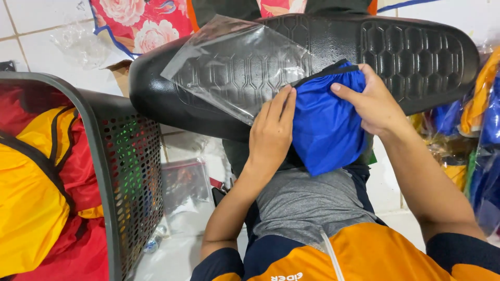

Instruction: Fitting a blue protective cover onto a motorcycle seat, smoothing it with a sponge, and placing it into a plastic bag.

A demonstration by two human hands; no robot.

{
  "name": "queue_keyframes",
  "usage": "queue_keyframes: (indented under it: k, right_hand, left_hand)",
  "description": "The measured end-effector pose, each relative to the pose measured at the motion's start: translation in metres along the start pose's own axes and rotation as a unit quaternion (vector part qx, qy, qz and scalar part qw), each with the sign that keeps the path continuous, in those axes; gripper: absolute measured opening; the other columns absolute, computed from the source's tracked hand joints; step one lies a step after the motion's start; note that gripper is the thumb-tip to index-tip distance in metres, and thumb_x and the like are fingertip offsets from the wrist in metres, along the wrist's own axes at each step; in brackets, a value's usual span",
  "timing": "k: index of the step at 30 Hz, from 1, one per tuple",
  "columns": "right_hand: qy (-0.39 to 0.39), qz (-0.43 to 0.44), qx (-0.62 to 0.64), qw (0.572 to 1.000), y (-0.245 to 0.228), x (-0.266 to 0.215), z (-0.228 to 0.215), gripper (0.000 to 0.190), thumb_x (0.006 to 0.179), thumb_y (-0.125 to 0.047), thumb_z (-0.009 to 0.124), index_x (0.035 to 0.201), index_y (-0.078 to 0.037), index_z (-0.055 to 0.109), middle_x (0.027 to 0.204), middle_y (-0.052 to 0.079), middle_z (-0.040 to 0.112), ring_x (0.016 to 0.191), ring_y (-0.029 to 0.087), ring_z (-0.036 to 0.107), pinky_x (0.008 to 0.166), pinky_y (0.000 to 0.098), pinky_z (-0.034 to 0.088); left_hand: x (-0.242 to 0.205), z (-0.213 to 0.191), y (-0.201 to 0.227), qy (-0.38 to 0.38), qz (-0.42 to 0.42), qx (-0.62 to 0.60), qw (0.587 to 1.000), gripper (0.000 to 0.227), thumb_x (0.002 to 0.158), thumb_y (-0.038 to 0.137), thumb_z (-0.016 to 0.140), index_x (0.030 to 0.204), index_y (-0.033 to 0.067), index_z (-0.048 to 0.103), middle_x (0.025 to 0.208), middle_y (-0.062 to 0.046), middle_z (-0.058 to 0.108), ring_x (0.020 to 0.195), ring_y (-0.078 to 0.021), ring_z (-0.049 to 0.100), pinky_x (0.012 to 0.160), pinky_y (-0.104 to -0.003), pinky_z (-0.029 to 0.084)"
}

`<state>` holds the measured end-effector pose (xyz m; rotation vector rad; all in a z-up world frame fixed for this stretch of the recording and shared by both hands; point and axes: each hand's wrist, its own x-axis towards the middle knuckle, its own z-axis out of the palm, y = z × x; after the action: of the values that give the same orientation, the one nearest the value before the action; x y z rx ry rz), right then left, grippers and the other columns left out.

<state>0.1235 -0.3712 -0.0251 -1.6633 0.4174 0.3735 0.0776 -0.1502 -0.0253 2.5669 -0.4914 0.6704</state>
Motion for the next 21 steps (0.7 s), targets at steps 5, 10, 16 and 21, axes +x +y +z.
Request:
queue_keyframes:
  k: [5, 10, 16, 21]
  right_hand:
    - [0.004, -0.013, 0.011, 1.0, 0.0, -0.02, 0.023, 0.045, 0.088, -0.017, 0.085, 0.123, -0.009, 0.058, 0.092, 0.003, 0.064, 0.084, 0.017, 0.068, 0.067, 0.0266, 0.056]
    - [0.043, -0.088, -0.134, 0.986, 0.015, -0.01, 0.027, 0.038, 0.09, -0.023, 0.087, 0.115, -0.01, 0.061, 0.089, 0.009, 0.063, 0.082, 0.021, 0.065, 0.061, 0.0316, 0.049]
    - [0.017, -0.092, -0.207, 0.974, -0.004, -0.025, 0.031, 0.035, 0.101, -0.035, 0.068, 0.122, -0.008, 0.058, 0.09, 0.023, 0.063, 0.092, 0.039, 0.067, 0.072, 0.0501, 0.049]
    - [0.021, -0.09, -0.291, 0.952, -0.008, -0.025, 0.032, 0.03, 0.106, -0.039, 0.063, 0.12, -0.013, 0.059, 0.087, 0.022, 0.068, 0.094, 0.044, 0.068, 0.072, 0.053, 0.048]
  left_hand:
    - [-0.002, -0.007, -0.001, 0.005, -0.007, 0.019, 1.0, 0.039, 0.106, -0.005, 0.053, 0.143, 0.0055, 0.06, 0.119, -0.011, 0.066, 0.095, -0.0229, 0.067, 0.083, -0.031, 0.059]
    - [0.002, -0.008, -0.011, 0.033, -0.03, 0.049, 0.998, 0.036, 0.106, -0.003, 0.054, 0.141, 0.0015, 0.061, 0.11, -0.012, 0.069, 0.09, -0.0222, 0.068, 0.082, -0.03, 0.059]
    - [0.002, -0.002, -0.017, 0.045, -0.042, 0.049, 0.997, 0.027, 0.102, 0.0, 0.063, 0.128, 0.0008, 0.068, 0.101, -0.011, 0.068, 0.086, -0.0212, 0.067, 0.077, -0.029, 0.058]
    - [0.003, -0.001, -0.017, 0.046, -0.042, 0.082, 0.995, 0.023, 0.101, 0.009, 0.068, 0.123, 0.0049, 0.071, 0.097, -0.007, 0.067, 0.085, -0.0169, 0.066, 0.075, -0.028, 0.054]
